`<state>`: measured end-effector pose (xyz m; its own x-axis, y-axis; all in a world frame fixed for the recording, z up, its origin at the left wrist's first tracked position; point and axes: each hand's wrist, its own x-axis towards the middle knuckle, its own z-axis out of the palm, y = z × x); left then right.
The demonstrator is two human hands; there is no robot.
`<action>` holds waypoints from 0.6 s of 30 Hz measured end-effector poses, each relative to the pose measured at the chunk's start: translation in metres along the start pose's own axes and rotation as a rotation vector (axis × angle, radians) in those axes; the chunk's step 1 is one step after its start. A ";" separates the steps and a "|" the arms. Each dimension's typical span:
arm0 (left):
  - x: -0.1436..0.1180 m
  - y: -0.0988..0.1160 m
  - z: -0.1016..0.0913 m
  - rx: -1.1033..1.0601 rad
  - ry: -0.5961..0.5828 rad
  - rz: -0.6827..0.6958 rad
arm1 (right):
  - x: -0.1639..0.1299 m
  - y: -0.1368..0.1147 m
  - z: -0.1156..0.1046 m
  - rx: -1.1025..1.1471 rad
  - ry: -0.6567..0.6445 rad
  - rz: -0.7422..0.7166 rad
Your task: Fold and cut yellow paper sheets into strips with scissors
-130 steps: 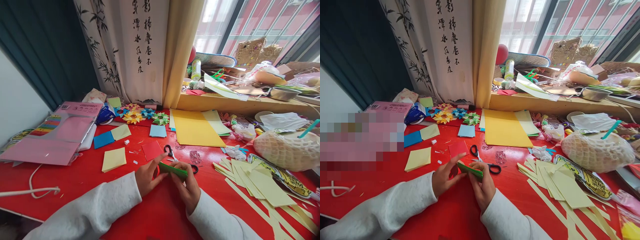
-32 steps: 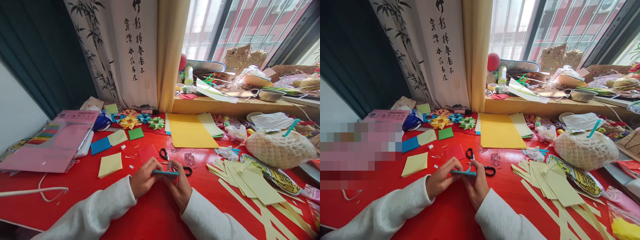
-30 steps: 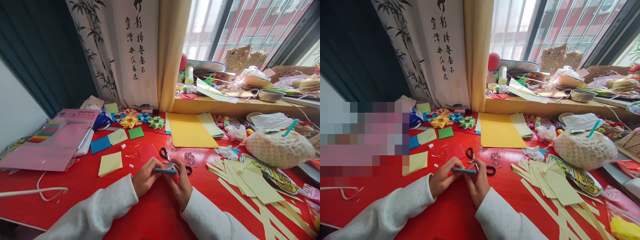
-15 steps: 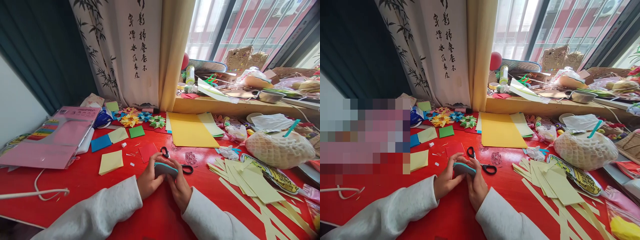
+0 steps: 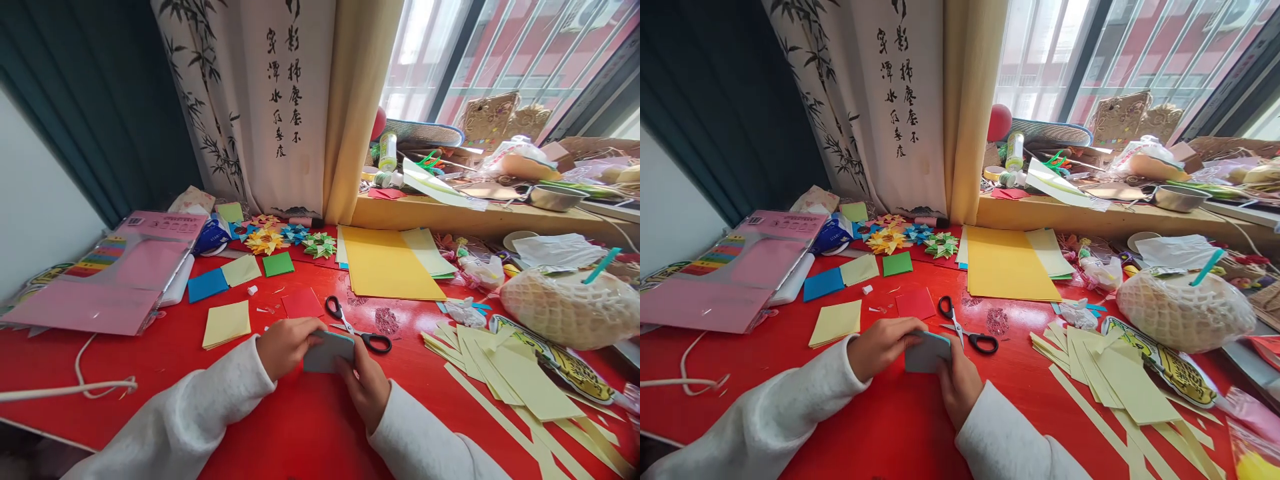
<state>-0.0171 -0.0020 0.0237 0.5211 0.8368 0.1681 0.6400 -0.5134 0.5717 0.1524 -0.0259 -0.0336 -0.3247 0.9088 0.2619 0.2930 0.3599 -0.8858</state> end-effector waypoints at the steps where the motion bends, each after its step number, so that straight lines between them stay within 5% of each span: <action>1: 0.003 0.000 -0.007 -0.027 0.033 -0.017 | 0.000 -0.001 0.000 0.032 0.023 0.005; 7: 0.059 -0.024 -0.061 -0.248 0.310 -0.224 | 0.003 0.001 0.002 0.127 0.107 0.073; 11: 0.114 -0.067 -0.073 -0.171 0.098 -0.407 | 0.003 0.002 0.002 0.102 0.097 0.047; 18: 0.155 -0.121 -0.049 0.044 -0.086 -0.605 | 0.004 -0.001 0.001 0.080 0.105 -0.001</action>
<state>-0.0416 0.1995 0.0202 0.1010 0.9648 -0.2427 0.8584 0.0388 0.5115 0.1494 -0.0232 -0.0318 -0.2281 0.9270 0.2977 0.2189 0.3467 -0.9121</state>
